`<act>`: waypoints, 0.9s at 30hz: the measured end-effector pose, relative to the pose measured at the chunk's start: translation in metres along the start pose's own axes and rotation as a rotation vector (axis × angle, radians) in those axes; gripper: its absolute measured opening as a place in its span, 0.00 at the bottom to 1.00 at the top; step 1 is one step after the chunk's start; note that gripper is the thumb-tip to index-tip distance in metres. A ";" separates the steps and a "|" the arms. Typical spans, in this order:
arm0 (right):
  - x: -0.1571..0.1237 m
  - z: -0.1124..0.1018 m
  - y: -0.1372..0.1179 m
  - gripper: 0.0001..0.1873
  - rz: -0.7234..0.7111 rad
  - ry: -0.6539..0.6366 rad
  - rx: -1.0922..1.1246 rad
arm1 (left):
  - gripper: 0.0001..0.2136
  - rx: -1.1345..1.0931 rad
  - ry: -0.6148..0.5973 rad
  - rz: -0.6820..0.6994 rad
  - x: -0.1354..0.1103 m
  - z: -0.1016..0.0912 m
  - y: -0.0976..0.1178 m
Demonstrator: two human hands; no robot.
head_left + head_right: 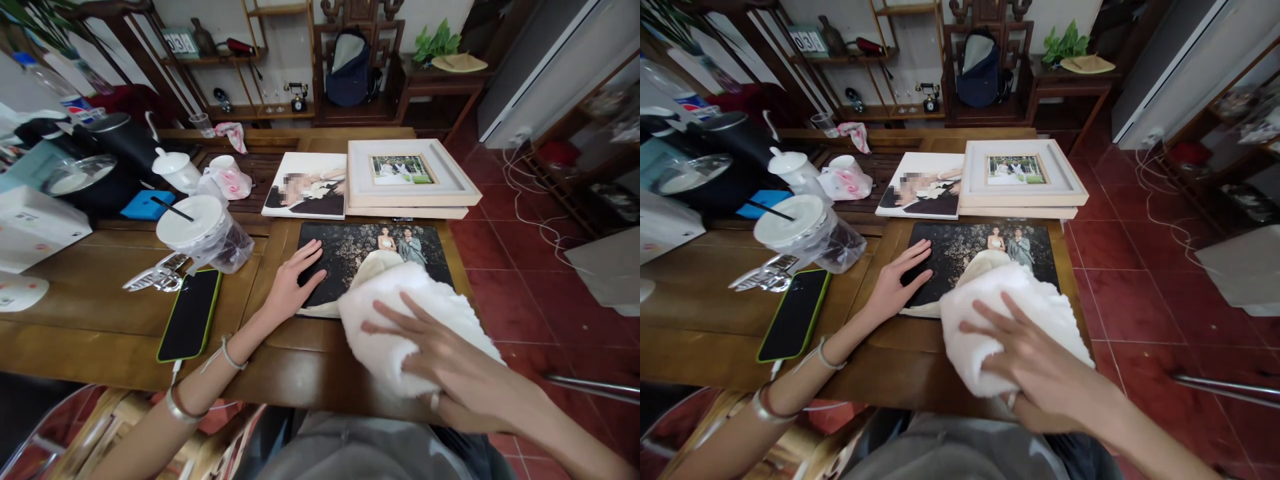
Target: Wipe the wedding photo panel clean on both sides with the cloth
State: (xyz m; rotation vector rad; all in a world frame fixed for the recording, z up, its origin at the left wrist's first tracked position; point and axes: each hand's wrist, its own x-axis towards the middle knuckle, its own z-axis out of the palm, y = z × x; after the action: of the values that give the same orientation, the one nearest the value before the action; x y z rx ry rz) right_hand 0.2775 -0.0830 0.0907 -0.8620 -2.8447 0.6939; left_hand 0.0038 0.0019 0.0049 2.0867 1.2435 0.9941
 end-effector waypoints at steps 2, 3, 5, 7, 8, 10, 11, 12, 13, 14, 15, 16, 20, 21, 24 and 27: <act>-0.007 -0.002 -0.004 0.14 -0.035 -0.023 0.045 | 0.18 -0.006 0.001 -0.001 0.000 0.000 0.000; -0.011 -0.003 -0.002 0.14 -0.044 -0.024 0.069 | 0.18 -0.009 0.003 -0.002 -0.001 0.000 0.000; -0.017 -0.004 0.010 0.15 -0.016 -0.003 0.117 | 0.18 -0.012 0.004 -0.003 -0.001 0.001 0.001; -0.021 -0.004 0.029 0.13 0.081 0.036 0.150 | 0.18 -0.008 0.002 -0.003 -0.001 0.000 0.001; -0.021 -0.005 0.040 0.12 0.141 0.063 0.151 | 0.18 -0.005 0.002 -0.004 -0.001 0.000 0.002; -0.015 -0.007 0.060 0.11 0.250 0.144 0.113 | 0.18 -0.002 0.003 -0.006 0.000 0.000 0.003; -0.010 -0.008 0.069 0.11 0.288 0.189 0.079 | 0.18 -0.003 0.006 -0.007 0.000 -0.001 0.003; -0.003 -0.011 0.077 0.11 0.312 0.228 0.041 | 0.18 -0.004 0.008 -0.007 0.000 -0.001 0.003; 0.005 -0.013 0.084 0.11 0.329 0.259 0.007 | 0.18 -0.005 0.010 -0.006 0.000 -0.001 0.003; 0.013 -0.016 0.090 0.11 0.338 0.281 -0.017 | 0.18 -0.005 0.010 -0.005 0.000 -0.001 0.003; 0.022 -0.018 0.095 0.10 0.334 0.292 -0.034 | 0.18 -0.005 0.009 -0.004 0.000 -0.001 0.003; 0.030 -0.019 0.099 0.09 0.323 0.307 -0.051 | 0.19 -0.004 0.005 -0.005 0.000 -0.001 0.002; 0.053 -0.018 0.104 0.04 0.226 0.324 -0.178 | 0.19 -0.005 -0.009 -0.006 -0.001 -0.001 0.001; 0.056 -0.017 0.102 0.05 0.207 0.311 -0.210 | 0.19 -0.007 -0.010 -0.006 -0.001 -0.001 0.001; 0.058 -0.011 0.091 0.08 0.198 0.264 -0.231 | 0.18 -0.008 -0.008 -0.008 -0.001 0.000 0.001; 0.050 -0.002 0.071 0.10 0.189 0.230 -0.200 | 0.18 -0.004 -0.003 -0.008 -0.002 0.000 0.001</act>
State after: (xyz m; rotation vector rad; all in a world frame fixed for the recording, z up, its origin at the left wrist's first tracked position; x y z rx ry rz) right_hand 0.2718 -0.0024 0.0581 -1.1692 -2.6794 0.3033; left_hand 0.0035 0.0001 0.0052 2.0783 1.2466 0.9888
